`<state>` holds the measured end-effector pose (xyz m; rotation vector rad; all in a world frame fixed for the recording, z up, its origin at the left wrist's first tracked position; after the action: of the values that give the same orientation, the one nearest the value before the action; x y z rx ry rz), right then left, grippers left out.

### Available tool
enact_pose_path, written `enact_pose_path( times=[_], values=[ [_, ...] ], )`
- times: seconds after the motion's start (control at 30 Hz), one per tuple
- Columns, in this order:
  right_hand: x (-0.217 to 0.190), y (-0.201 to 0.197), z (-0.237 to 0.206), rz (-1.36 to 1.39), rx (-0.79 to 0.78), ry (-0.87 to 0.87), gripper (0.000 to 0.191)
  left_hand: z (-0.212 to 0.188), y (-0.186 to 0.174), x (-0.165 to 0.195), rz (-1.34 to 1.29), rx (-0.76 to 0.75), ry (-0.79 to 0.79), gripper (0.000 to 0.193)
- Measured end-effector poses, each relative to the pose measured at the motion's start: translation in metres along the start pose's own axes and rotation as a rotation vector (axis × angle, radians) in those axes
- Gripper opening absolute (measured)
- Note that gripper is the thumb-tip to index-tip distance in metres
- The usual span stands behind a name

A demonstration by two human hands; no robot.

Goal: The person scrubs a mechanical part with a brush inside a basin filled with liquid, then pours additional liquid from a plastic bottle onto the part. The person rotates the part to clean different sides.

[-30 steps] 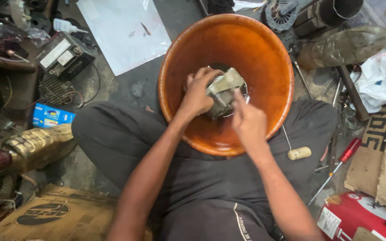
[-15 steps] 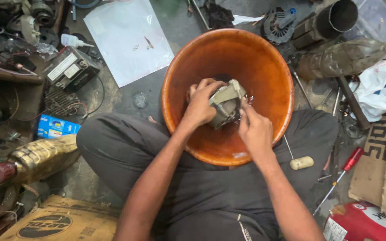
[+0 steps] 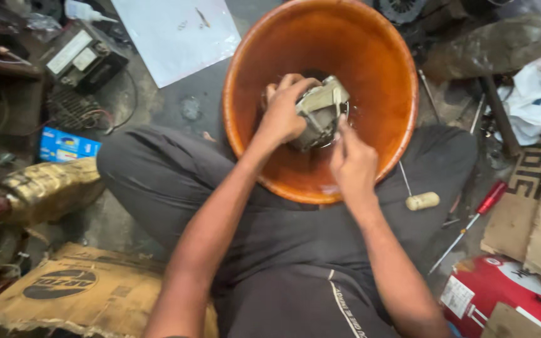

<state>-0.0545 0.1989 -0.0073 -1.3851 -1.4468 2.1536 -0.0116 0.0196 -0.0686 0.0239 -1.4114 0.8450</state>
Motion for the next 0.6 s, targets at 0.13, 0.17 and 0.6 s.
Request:
enact_pose_path(
  times=[0.13,0.17,0.6],
  values=[
    [-0.001,0.001,0.001,-0.006,-0.019,-0.031,0.039,0.003,-0.001,0.003,0.000,0.024,-0.007,0.058],
    [0.003,0.001,0.004,-0.020,-0.032,0.086,0.037,0.003,0.000,0.005,0.016,0.024,-0.005,0.061],
    [-0.009,-0.008,0.023,-0.003,-0.054,0.032,0.033,0.002,0.000,0.005,-0.022,-0.006,-0.040,0.065]
  ],
)
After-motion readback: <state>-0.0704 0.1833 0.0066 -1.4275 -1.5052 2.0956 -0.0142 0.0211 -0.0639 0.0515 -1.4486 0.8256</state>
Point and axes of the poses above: each hand's wrist, its own z-axis towards the middle knuckle, its own y-axis out of the palm, x = y × z, the point moved 4 cm from there along z, towards the middle knuckle, and after that the axes turned 13 degrees about y, right-handed, at the moved point
